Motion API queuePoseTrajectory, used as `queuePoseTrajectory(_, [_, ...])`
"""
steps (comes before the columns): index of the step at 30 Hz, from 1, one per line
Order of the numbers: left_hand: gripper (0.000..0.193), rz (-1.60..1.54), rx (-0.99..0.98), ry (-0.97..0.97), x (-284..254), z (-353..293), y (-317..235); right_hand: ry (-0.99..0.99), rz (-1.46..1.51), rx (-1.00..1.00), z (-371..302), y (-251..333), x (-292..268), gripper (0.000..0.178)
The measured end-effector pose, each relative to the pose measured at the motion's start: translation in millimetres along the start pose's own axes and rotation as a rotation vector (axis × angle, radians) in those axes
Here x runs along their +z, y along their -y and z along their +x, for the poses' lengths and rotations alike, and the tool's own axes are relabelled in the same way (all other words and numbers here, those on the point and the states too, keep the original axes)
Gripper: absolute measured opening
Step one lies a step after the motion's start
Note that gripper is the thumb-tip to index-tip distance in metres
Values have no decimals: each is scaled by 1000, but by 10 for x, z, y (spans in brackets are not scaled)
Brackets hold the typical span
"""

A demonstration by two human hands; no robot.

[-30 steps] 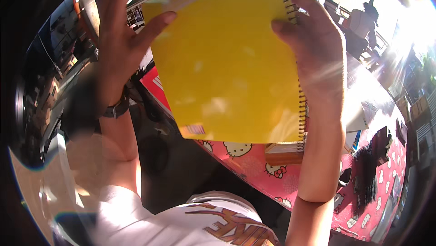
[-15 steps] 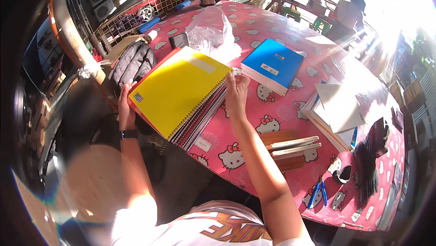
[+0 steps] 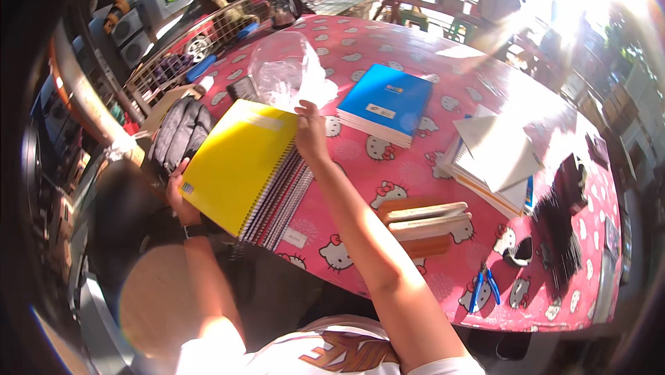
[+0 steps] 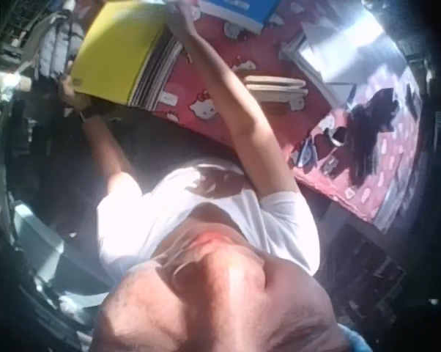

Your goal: The person threads plastic spirals through pre-punched holes in the spines of several notebooks and uses a blue tool to cut and crimp the ends of the spirals.

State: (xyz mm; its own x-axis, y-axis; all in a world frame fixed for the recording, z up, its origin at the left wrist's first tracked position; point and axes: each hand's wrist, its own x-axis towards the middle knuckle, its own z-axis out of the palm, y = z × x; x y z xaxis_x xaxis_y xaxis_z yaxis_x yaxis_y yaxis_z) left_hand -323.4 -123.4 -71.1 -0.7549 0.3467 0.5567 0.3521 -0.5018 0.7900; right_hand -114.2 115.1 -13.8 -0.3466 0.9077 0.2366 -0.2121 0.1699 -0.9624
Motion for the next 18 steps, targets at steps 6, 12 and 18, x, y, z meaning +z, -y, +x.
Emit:
queuePoseTrajectory(6, [35, 72, -154, -161, 27, 29, -307, 204, -388, -274, -575, 844, -964, 33])
queuePoseTrajectory(12, [29, 294, 368, -420, 160, -448, -1166, -27, -1102, -342, -357, 771, -3059, 31])
queuePoseTrajectory(18, [17, 231, 661, -119, 1092, -1156, -1389, 9, -1499, -321, -748, 274, -3671, 27])
